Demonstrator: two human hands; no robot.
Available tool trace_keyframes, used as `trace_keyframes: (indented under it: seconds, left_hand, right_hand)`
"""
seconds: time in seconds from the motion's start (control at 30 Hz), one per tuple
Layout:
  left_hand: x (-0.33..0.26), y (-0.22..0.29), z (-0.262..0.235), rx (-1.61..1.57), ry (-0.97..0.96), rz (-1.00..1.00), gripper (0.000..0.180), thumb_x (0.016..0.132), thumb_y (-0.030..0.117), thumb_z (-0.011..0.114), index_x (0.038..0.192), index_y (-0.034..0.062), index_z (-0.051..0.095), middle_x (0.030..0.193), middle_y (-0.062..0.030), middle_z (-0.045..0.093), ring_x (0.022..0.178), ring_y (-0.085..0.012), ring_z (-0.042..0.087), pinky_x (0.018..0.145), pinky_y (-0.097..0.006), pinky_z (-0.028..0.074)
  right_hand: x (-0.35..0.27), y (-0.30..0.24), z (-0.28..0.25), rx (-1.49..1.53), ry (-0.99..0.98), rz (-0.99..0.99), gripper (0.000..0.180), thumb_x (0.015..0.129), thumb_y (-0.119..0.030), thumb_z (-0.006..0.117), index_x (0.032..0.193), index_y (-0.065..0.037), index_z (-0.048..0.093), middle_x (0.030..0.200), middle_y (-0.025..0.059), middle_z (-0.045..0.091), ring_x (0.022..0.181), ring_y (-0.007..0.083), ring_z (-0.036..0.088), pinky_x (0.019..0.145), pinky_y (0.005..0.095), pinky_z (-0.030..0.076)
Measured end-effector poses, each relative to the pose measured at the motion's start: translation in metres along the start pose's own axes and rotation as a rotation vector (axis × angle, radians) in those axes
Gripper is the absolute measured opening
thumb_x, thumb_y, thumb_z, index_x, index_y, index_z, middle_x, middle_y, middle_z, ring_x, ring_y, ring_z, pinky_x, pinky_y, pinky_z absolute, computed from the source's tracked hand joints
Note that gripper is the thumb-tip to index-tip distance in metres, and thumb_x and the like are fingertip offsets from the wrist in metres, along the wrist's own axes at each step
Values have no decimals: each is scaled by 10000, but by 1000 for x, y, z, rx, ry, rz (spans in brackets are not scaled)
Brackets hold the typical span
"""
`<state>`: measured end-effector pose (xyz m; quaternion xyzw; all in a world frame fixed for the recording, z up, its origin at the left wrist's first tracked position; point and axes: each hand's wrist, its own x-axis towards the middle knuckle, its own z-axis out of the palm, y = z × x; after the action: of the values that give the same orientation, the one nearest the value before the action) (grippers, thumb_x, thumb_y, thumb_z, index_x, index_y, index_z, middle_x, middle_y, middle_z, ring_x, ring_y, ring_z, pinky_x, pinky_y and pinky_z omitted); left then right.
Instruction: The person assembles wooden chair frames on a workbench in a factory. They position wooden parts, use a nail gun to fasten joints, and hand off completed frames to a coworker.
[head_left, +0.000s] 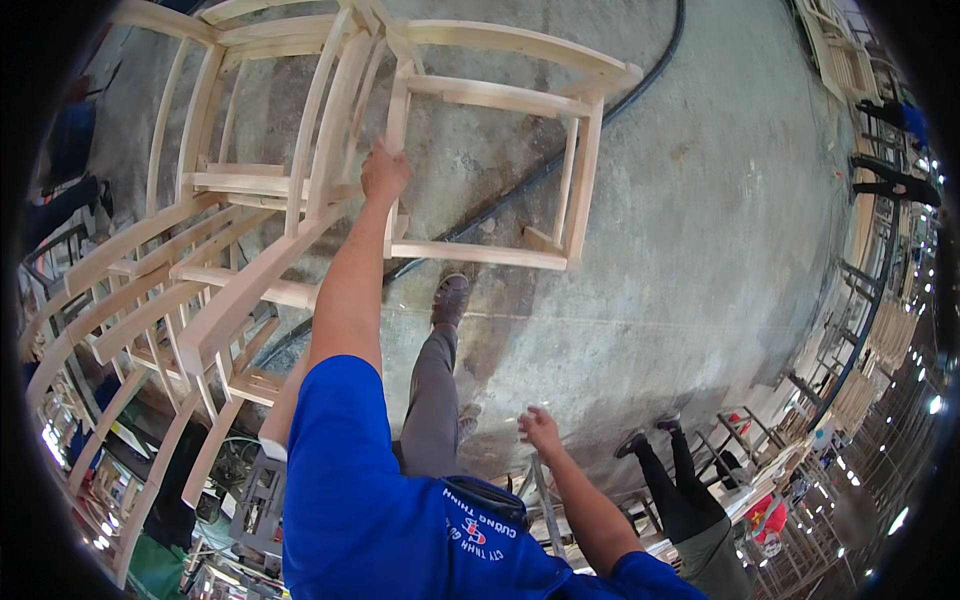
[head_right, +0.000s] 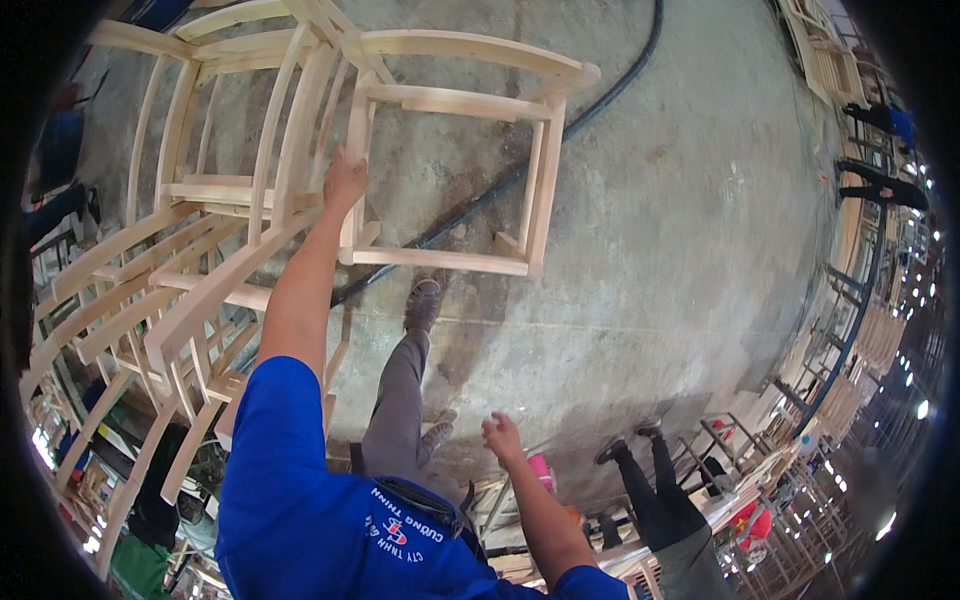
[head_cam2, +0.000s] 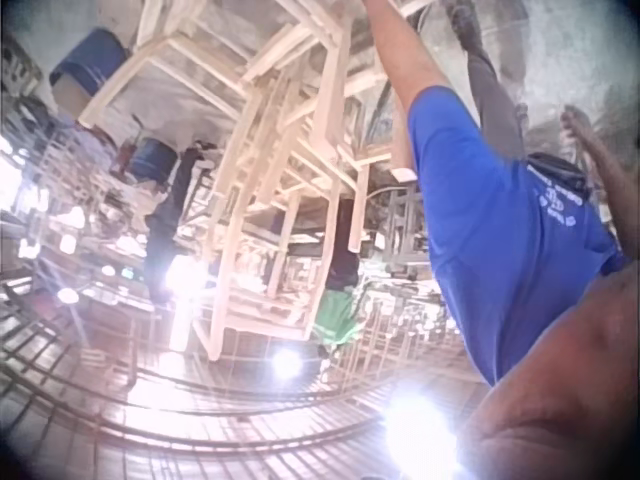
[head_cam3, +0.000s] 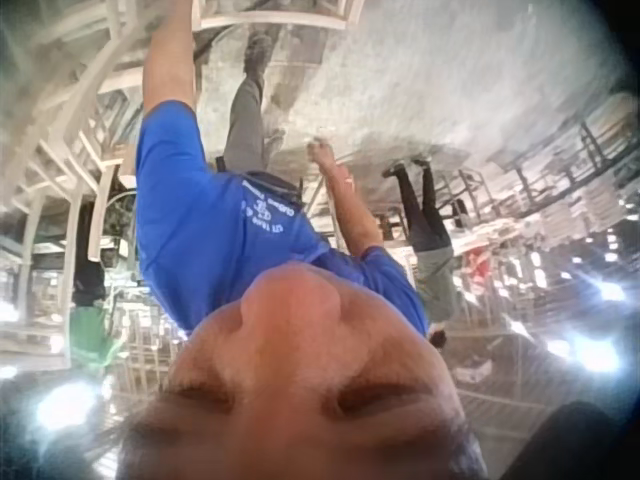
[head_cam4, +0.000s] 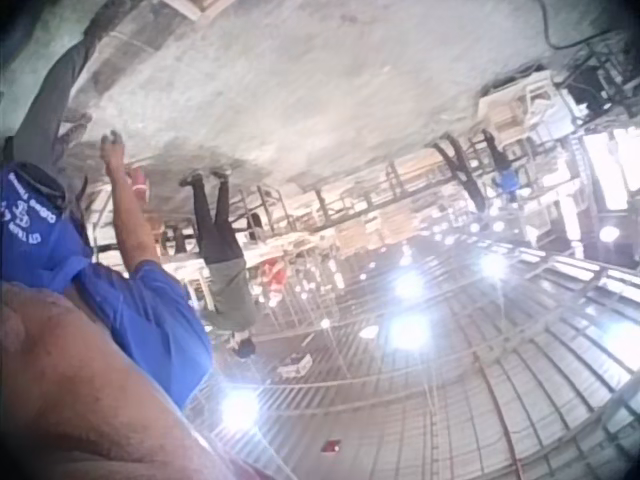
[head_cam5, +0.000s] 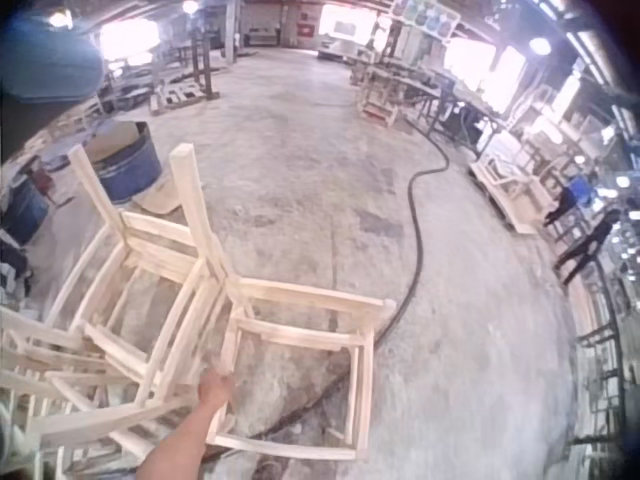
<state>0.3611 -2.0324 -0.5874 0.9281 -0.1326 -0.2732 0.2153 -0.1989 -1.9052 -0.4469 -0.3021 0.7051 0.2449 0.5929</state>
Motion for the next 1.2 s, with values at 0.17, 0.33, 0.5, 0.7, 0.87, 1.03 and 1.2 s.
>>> trace_keyframes:
  seconds: [0.17,0.33,0.5,0.7,0.87,1.03,1.2]
  left_hand:
    - [-79,5,2,22,423,214,633,932,227,664,1485,8,448,1266,-278,607,1235,-453,545,1045,-548,432]
    - [-241,-9,43,65,93,424,450,929,189,634,1331,-4,578,1130,-252,646,1105,-456,590,967,-570,457]
    - [-429,-38,48,406,-862,555,496,861,323,688,1278,57,654,1160,-246,723,1119,-407,693,951,-520,545]
    - [-609,-88,10,251,-902,613,494,908,361,670,1280,36,672,1184,-239,724,1121,-409,689,945,-496,549]
    - [-711,-113,-49,-12,-892,625,477,924,344,669,1287,33,672,1134,-237,738,1061,-394,714,935,-469,554]
    - [-775,-65,-112,-220,-798,821,437,955,323,695,1284,35,688,1088,-193,754,983,-300,741,881,-392,570]
    - [-876,37,-225,-551,-684,1320,268,1009,145,660,1229,0,706,1129,-105,741,1041,-182,688,939,-318,546]
  right_hand:
    - [-64,91,1,115,-78,109,527,1009,-248,666,1457,-28,497,1169,152,706,972,257,707,787,394,603]
    - [-93,86,1,285,-57,-120,519,1031,-292,639,1460,-34,500,1216,159,700,1020,251,711,795,376,596]
    - [-135,81,8,463,-35,-387,506,1054,-320,605,1468,-49,501,1265,157,687,1068,239,700,846,367,583]
    - [-159,217,23,556,-19,-493,521,1040,-309,620,1477,-52,498,1230,142,700,1035,221,709,804,338,586]
    - [-127,452,26,694,21,-355,339,986,-263,663,1270,-89,605,1026,106,716,820,229,700,651,323,551]
    - [-145,630,50,-868,429,-496,110,841,-207,704,759,-150,748,804,-1,746,766,211,719,633,410,558]
    - [-171,692,90,-765,656,-282,92,742,-242,717,675,-194,758,817,19,746,836,249,730,675,459,568]
